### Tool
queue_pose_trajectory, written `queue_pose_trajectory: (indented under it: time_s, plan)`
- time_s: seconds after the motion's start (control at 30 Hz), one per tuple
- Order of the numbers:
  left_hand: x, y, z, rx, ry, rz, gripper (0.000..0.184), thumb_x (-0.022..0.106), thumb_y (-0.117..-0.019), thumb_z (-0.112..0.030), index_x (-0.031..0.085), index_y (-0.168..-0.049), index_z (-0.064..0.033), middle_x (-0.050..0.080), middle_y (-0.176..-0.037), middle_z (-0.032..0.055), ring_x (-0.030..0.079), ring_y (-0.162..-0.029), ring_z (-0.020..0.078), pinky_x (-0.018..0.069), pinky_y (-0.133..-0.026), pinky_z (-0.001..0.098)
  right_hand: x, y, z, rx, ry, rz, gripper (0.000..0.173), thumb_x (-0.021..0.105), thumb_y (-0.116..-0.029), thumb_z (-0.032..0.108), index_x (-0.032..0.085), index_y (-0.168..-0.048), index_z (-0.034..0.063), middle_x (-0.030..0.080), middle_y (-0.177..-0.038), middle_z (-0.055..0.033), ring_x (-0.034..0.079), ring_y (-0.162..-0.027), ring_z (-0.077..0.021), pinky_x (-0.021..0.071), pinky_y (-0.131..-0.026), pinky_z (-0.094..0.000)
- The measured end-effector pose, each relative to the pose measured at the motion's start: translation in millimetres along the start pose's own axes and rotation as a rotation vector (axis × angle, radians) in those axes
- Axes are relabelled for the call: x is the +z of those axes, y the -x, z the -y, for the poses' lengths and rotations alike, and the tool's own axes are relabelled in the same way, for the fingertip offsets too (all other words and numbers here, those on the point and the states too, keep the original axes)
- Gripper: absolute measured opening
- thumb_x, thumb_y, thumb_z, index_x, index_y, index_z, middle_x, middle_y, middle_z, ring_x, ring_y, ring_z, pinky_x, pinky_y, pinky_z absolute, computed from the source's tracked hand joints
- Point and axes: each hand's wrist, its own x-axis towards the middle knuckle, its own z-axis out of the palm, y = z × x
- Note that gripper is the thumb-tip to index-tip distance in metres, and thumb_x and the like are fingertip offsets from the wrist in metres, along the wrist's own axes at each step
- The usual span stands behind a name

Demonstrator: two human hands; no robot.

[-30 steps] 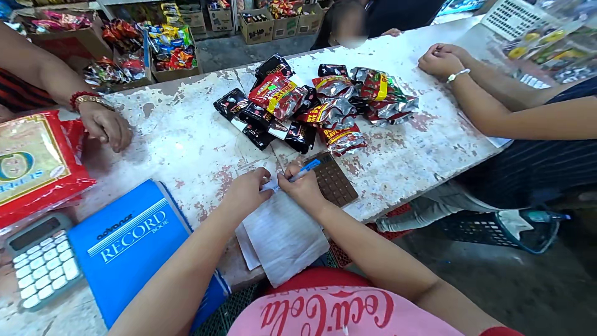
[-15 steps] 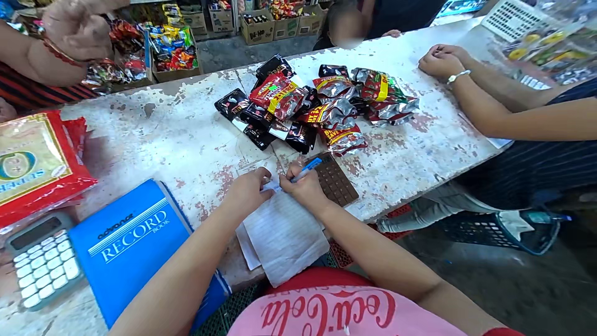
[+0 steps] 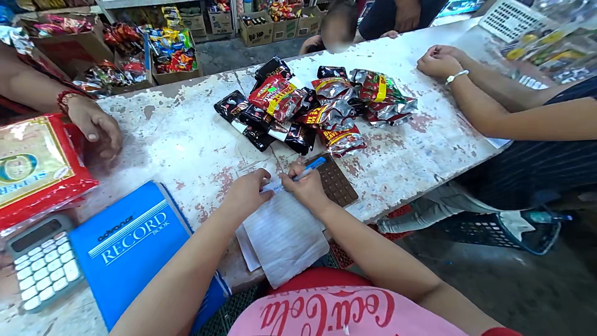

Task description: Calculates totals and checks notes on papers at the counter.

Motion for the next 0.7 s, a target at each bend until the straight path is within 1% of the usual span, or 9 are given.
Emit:
queue_pose_trajectory:
  time_s: [0.13,0.23,0.3,0.4,0.53,0.7]
  plan:
    - [1.6,-1.8,1.3,-0.001,-0.005,0.003,0.046,0.068,-0.0980,-0.031,0.058,-0.136,-0.0072,0.070,-0.102,0.0141,0.067,-0.094,0.0305,0.0520,-0.089,0.0534,-0.2,1.5,2.2,0.022,0.015,0.013,0.031,0.068,-0.0876,0.014,0.050,-0.063,0.0114,0.046,-0.058,0.0065,0.043,-0.054,0.0003,0.0368,-0.053,-0.0189]
    - [0.9,-1.3,0.9,-0.011,-0.004,0.009,0.046,0.068,-0.0982,-0.030,0.058,-0.137,-0.0078,0.070,-0.102,0.0137,0.067,-0.094,0.0300,0.0519,-0.089,0.0529,-0.4,0.7,1.4,0.022,0.038,0.029,0.030,0.067,-0.0865,0.013,0.048,-0.063,0.0118,0.045,-0.058,0.0066,0.042,-0.054,0.0000,0.0359,-0.053,-0.0194]
    - [0.0,-0.6,-0.7,-0.015,-0.003,0.013,0.046,0.068,-0.0984,-0.030,0.057,-0.137,-0.0076,0.069,-0.101,0.0136,0.066,-0.094,0.0302,0.0517,-0.089,0.0528,-0.6,0.2,1.3,0.021,0.039,0.032,0.029,0.067,-0.0859,0.014,0.049,-0.063,0.0114,0.045,-0.058,0.0063,0.043,-0.054,-0.0003,0.0362,-0.053,-0.0199]
    - [1.1,-1.7,0.4,-0.012,-0.003,0.011,0.046,0.068,-0.0981,-0.031,0.058,-0.136,-0.0072,0.069,-0.101,0.0136,0.067,-0.093,0.0297,0.0521,-0.089,0.0520,-1.5,0.3,1.2,0.032,0.009,0.018,0.031,0.068,-0.0873,0.014,0.051,-0.062,0.0114,0.046,-0.057,0.0068,0.043,-0.053,0.0007,0.0369,-0.053,-0.0191]
    - [0.8,-1.9,0.0,-0.010,0.002,0.004,0.046,0.069,-0.0978,-0.031,0.058,-0.136,-0.0074,0.069,-0.101,0.0133,0.066,-0.094,0.0294,0.0520,-0.089,0.0520,-1.5,0.6,1.2,0.020,0.025,0.015,0.030,0.065,-0.0882,0.013,0.048,-0.063,0.0121,0.044,-0.057,0.0072,0.042,-0.053,0.0003,0.0356,-0.053,-0.0194]
    - [-2.0,-0.7,-2.3,-0.020,-0.007,0.024,0.048,0.067,-0.0986,-0.030,0.055,-0.138,-0.0068,0.069,-0.105,0.0145,0.067,-0.097,0.0302,0.0517,-0.091,0.0513,0.9,-1.1,-3.3,0.026,0.014,0.009,0.027,0.065,-0.0874,0.014,0.051,-0.064,0.0114,0.047,-0.059,0.0068,0.044,-0.055,0.0003,0.0377,-0.054,-0.0200]
